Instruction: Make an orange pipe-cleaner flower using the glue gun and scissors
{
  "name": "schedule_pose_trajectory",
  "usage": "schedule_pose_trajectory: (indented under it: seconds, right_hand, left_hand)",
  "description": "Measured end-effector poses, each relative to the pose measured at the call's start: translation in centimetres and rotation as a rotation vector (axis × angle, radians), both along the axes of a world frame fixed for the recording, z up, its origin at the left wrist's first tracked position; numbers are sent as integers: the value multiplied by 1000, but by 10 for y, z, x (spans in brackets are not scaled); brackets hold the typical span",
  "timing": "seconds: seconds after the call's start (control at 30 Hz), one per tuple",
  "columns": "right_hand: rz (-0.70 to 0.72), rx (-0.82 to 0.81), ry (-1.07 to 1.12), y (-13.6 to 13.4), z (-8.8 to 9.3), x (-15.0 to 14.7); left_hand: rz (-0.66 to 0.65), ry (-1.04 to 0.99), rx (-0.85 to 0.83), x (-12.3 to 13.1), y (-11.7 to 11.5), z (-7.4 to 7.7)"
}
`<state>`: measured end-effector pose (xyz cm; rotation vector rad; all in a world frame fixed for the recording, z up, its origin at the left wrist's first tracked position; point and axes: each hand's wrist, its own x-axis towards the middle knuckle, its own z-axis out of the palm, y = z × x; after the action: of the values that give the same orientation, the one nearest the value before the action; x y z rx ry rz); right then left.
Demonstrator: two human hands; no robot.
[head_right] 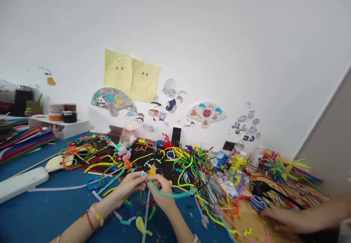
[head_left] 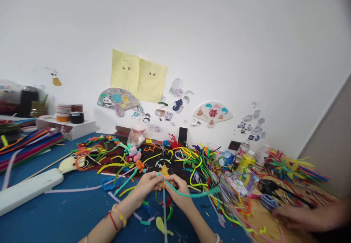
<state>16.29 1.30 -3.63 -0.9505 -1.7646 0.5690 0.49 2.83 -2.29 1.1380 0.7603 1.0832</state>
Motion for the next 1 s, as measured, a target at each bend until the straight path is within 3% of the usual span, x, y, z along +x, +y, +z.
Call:
schedule_pose_trajectory:
  seconds: [0.2, 0.43, 0.6, 0.83, 1.0]
  right_hand:
    - [-13, 63, -36, -1, 2, 0]
    - [-85, 28, 29, -1, 3, -1]
    - [-111, 50, 41, -4, 1, -7]
    - [-57, 156, -36, -7, 3, -11]
    - [-99, 57, 40, -3, 2, -5]
  left_hand:
    - [75, -12, 70, 1, 0, 1]
    - [16, -117, 30, 4, -7, 1]
    - [122, -141, 26, 9, -6, -7]
    - [313, 22, 188, 9, -4, -8]
    - [273, 150, 300, 9, -6, -1]
